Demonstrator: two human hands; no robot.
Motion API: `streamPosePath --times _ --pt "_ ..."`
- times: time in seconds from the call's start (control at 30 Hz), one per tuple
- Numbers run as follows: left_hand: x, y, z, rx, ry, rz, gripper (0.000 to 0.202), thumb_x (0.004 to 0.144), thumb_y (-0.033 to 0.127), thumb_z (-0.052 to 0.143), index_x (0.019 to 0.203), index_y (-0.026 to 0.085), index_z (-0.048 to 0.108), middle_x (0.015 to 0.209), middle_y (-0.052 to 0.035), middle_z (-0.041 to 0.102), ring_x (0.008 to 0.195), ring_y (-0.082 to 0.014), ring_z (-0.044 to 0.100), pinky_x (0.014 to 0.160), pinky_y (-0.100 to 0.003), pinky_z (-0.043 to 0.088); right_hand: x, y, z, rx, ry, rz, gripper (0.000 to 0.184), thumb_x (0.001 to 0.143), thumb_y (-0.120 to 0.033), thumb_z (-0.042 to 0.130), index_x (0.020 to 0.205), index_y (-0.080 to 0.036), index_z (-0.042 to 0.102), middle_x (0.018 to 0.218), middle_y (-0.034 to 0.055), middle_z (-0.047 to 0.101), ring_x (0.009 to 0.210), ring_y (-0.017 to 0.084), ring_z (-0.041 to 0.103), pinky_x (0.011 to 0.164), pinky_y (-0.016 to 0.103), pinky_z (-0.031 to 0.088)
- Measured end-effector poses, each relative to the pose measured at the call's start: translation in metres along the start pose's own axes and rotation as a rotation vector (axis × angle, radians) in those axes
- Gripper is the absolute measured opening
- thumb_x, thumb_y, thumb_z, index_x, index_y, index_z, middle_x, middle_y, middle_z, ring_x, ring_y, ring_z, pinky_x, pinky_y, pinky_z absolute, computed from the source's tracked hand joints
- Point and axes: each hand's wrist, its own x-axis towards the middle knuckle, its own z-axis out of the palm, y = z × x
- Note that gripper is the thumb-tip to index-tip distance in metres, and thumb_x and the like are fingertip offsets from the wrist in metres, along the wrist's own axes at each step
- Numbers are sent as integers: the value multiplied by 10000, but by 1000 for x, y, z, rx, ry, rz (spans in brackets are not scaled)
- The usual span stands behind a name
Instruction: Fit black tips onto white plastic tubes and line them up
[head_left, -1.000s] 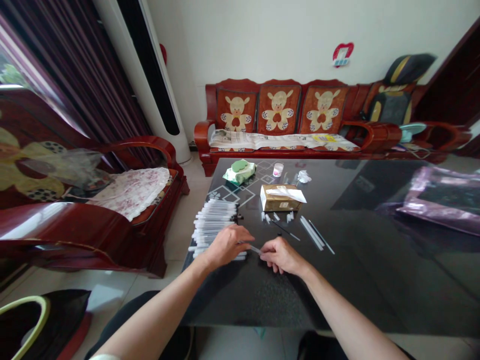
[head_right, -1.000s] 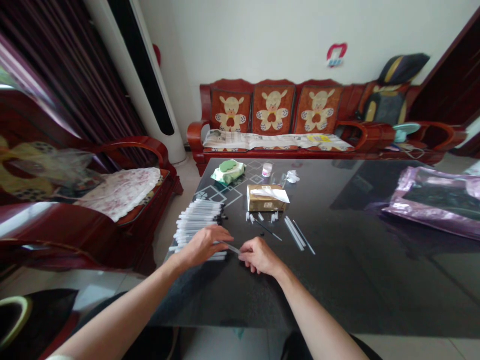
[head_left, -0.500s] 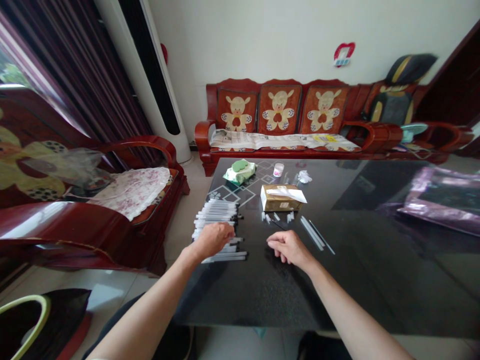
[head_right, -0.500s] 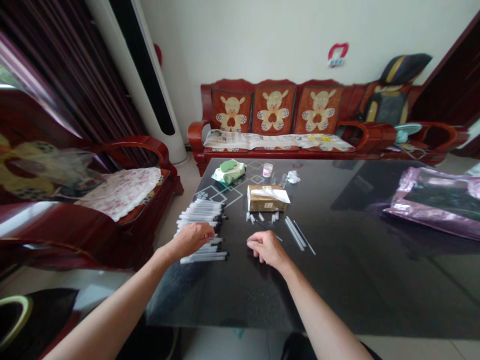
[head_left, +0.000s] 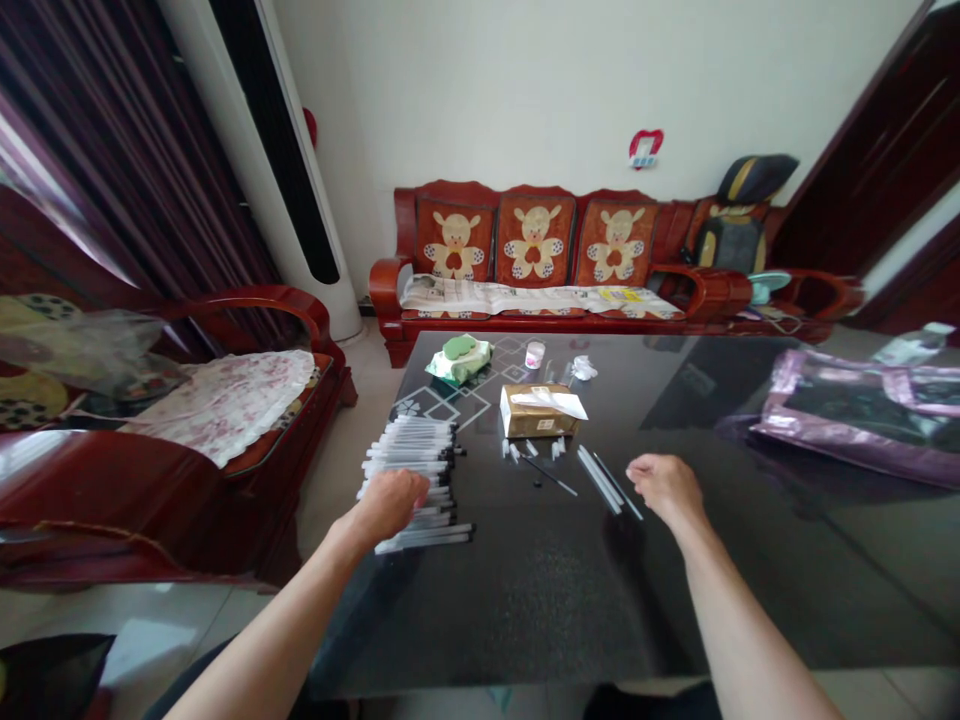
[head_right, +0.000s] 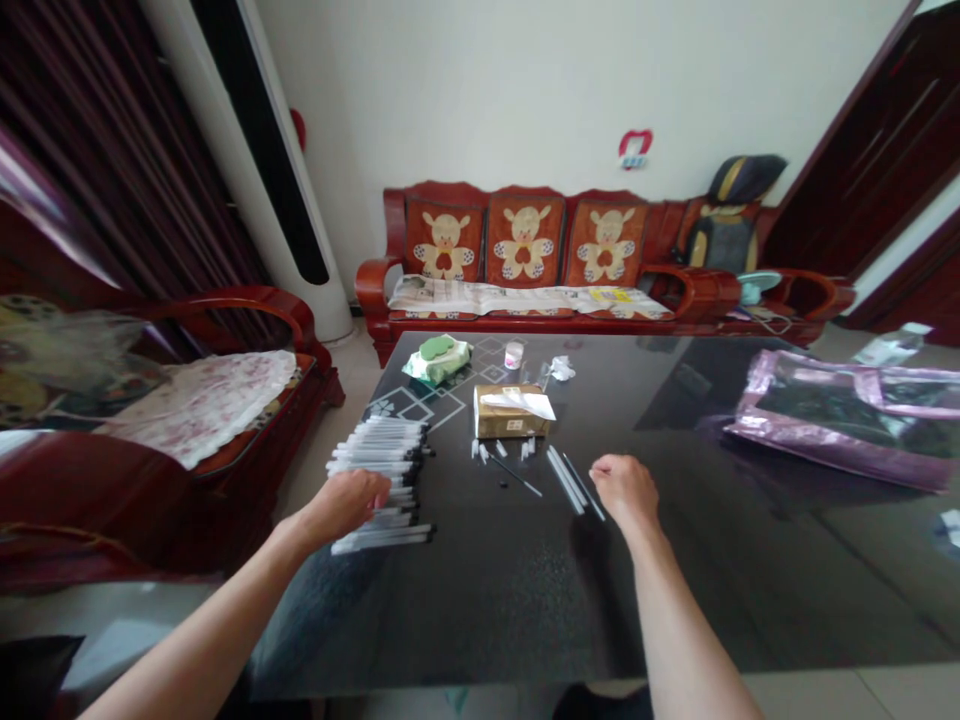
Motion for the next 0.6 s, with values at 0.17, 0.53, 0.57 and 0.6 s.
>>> streamPosePath --times 0.17,0.53,0.57,0.6 --pt "2 -7 2 -17 -5 -9 226 627 85 570 795 213 653 802 -49 678 757 -231 628 675 -308 433 -4 1 -1 -163 -118 67 148 680 -249 601 624 -226 736 697 96 721 640 230 665 502 272 388" --pt "6 -7 0 -76 18 -34 148 630 150 651 764 213 641 773 -25 680 737 -204 622 629 -267 405 -9 -23 14 -320 -270 49 152 789 -201 580 749 -201 727 855 81 722 835 211 666 629 272 440" --pt "6 -5 -2 -89 37 -34 129 651 163 645 770 211 635 775 -24 676 731 -195 619 625 -261 399 -10 -23 15 -329 -281 50 143 818 -232 584 780 -186 713 866 73 714 837 200 660 660 285 459" --pt "6 -2 -4 -103 61 -36 112 680 179 632 788 207 627 783 -26 673 732 -187 614 629 -257 394 -10 -23 16 -338 -290 52 154 846 -270 583 812 -171 697 879 64 705 840 188 653 695 302 476"
